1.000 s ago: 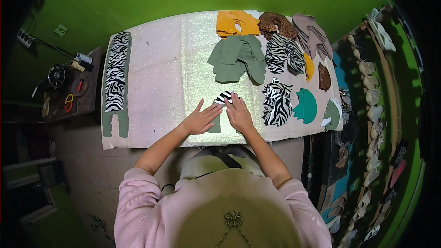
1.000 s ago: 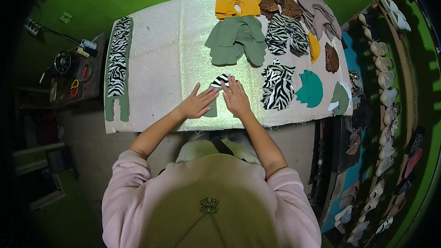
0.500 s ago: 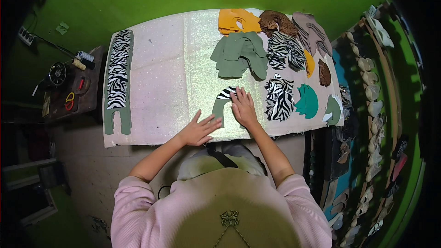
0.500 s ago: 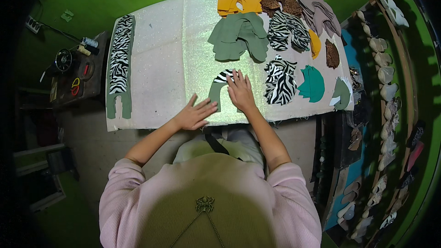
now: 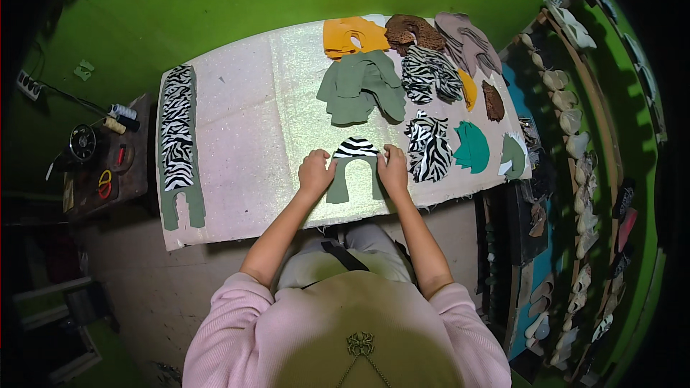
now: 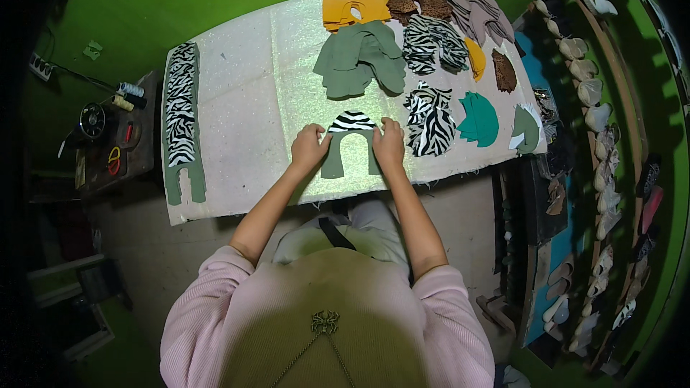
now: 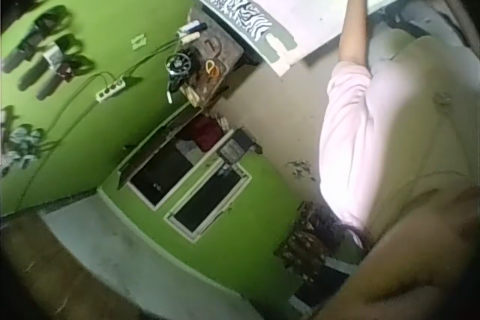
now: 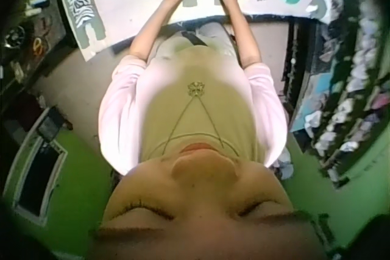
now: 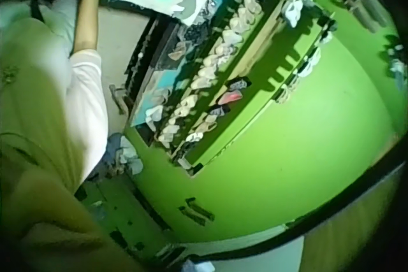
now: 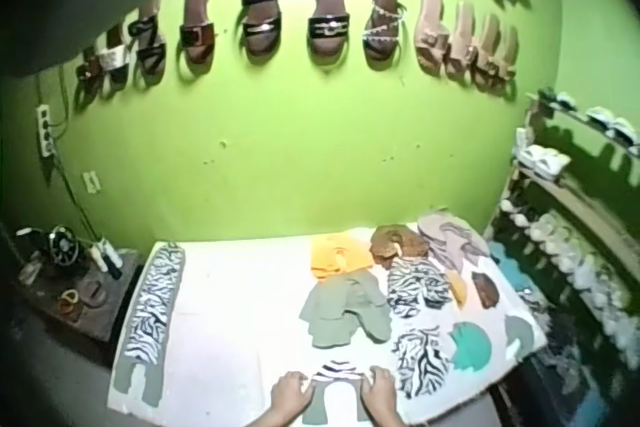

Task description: The recorder is shown organizing and inspecting various patterned and solid-colored shoe upper components on a work table.

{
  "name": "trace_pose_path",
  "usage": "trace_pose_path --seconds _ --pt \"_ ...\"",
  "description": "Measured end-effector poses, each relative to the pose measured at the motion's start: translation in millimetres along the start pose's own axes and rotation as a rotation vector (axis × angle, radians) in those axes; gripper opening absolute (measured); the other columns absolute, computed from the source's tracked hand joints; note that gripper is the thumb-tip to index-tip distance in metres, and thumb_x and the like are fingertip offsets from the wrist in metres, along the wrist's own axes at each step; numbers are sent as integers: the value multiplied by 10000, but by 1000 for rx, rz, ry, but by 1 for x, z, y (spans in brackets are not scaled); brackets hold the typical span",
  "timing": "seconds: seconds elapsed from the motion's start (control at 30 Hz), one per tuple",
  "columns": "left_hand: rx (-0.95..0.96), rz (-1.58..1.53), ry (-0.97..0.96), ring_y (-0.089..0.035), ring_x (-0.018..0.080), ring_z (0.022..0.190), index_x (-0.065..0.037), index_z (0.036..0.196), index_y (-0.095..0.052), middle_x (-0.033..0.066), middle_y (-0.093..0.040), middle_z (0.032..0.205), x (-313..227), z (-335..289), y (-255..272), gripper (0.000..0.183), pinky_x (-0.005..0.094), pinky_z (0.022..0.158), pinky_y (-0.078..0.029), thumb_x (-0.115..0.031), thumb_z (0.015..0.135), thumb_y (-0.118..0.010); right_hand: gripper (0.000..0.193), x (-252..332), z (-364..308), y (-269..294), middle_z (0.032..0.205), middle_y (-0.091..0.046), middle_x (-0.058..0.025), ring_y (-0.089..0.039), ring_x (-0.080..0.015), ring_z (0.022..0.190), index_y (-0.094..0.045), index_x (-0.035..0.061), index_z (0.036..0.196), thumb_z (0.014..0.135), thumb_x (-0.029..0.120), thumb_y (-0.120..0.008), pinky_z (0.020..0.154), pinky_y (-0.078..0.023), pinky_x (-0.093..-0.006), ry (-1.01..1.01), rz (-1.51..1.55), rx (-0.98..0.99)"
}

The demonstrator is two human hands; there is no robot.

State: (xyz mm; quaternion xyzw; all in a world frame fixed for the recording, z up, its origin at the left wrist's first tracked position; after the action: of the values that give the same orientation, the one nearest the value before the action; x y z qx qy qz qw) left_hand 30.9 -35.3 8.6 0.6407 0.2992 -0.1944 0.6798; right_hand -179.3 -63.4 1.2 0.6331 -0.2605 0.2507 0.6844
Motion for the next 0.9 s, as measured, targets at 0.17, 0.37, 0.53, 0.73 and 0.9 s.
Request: trace_pose_path --seconds 0.17,0.37,0.53,0.73,0.9 --pt "34 66 163 -635 291 772 -60 896 -641 128 -641 849 3 6 -12 259 391 676 -496 -301 805 -662 294 -1 6 -9 964 -602 -143 -560 -328 937 -571 39 1081 822 165 -628 798 -462 -416 -129 22 50" --pt "149 -120 300 -642 295 793 -48 860 -648 136 -655 844 -3 8 -9 221 386 705 -500 -259 801 -666 218 -18 9 -8 834 -595 -160 -586 -321 795 -591 18 1023 836 127 -611 727 -468 -397 -48 159 69" --pt "3 -338 200 -633 261 729 -18 837 -636 136 -647 775 10 0 -5 225 357 682 -496 -235 798 -678 186 -12 12 -4 790 -594 -118 -564 -190 666 -632 -29 941 858 135 -611 637 -465 -300 -11 331 135" --pt "-130 -279 65 -618 253 797 -18 864 -617 156 -638 843 21 -10 25 230 346 742 -480 -234 813 -674 179 20 19 3 751 -572 16 -467 -53 660 -619 -17 951 890 150 -604 610 -402 -205 23 556 300" --pt "-161 -531 180 -574 125 686 -11 904 -580 57 -599 781 39 -19 56 219 271 632 -466 -206 844 -660 191 59 22 -10 791 -603 -17 -494 -76 663 -632 -3 985 877 154 -611 620 -430 -227 167 521 335"
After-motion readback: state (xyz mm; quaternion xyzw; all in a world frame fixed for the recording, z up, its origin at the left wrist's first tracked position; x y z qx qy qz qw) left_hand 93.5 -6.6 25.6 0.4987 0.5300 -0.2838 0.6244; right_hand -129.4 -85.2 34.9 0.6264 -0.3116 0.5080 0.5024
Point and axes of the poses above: each hand's wrist, its own z-axis towards the middle knuckle, its own y-axis out of the back of the hand, x = y × z, the point moved 3 cm from there along z, towards the middle knuckle
